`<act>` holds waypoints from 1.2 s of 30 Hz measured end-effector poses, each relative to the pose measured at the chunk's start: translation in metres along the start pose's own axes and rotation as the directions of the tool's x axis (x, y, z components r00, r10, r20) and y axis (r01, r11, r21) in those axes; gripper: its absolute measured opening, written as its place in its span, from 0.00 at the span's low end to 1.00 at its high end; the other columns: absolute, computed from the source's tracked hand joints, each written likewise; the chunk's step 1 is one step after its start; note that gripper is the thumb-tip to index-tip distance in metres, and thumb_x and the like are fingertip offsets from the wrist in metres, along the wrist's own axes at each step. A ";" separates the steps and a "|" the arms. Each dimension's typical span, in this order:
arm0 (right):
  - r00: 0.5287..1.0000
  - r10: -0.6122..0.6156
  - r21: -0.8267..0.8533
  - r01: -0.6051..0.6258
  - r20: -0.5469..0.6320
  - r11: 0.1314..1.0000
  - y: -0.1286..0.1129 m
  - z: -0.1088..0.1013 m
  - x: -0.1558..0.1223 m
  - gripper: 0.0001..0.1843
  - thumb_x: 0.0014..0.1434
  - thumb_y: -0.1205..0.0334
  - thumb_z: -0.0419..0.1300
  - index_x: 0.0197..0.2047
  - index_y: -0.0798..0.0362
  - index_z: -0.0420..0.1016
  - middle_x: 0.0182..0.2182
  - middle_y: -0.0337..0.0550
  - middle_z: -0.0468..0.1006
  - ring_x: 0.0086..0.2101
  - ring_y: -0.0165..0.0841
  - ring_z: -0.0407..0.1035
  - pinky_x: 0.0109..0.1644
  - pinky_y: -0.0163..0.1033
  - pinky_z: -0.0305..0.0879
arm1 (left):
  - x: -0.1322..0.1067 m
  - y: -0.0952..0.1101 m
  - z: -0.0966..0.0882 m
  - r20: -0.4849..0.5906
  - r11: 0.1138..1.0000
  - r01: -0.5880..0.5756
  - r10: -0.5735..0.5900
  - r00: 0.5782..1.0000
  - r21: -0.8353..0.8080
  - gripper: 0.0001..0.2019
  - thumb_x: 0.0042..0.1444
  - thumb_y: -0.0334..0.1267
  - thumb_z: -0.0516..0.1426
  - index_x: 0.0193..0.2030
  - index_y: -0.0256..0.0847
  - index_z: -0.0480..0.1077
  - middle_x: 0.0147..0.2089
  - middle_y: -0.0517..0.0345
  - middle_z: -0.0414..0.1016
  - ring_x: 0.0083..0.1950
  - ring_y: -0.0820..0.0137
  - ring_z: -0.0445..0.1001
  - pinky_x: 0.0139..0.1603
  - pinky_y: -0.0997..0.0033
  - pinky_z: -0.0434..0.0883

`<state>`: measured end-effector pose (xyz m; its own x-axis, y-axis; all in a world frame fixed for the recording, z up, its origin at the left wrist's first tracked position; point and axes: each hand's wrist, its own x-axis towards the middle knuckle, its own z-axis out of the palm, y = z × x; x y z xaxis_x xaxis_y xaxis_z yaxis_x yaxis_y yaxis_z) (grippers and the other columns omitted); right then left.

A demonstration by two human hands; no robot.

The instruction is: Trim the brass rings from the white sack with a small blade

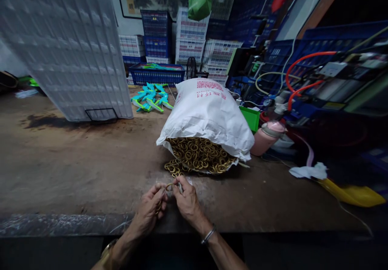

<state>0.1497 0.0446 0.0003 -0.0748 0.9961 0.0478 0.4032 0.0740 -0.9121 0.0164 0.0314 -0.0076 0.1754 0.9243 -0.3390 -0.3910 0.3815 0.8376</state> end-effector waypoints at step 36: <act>0.981 0.015 -0.316 0.047 0.193 0.948 -0.008 0.001 -0.015 0.09 0.52 0.70 0.47 0.31 0.51 0.67 0.24 0.38 0.71 0.26 0.29 0.64 0.32 0.32 0.56 | -0.004 0.004 -0.003 0.134 0.999 0.052 -0.049 0.990 -0.013 0.17 0.48 0.52 0.58 0.28 0.40 0.59 0.20 0.68 0.63 0.15 0.84 0.53 0.14 0.83 0.47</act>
<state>0.1469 0.0293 0.0067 -0.2435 0.9688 -0.0458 0.6665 0.1328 -0.7336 0.0118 0.0287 -0.0041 0.3142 0.8940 -0.3195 -0.3928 0.4288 0.8136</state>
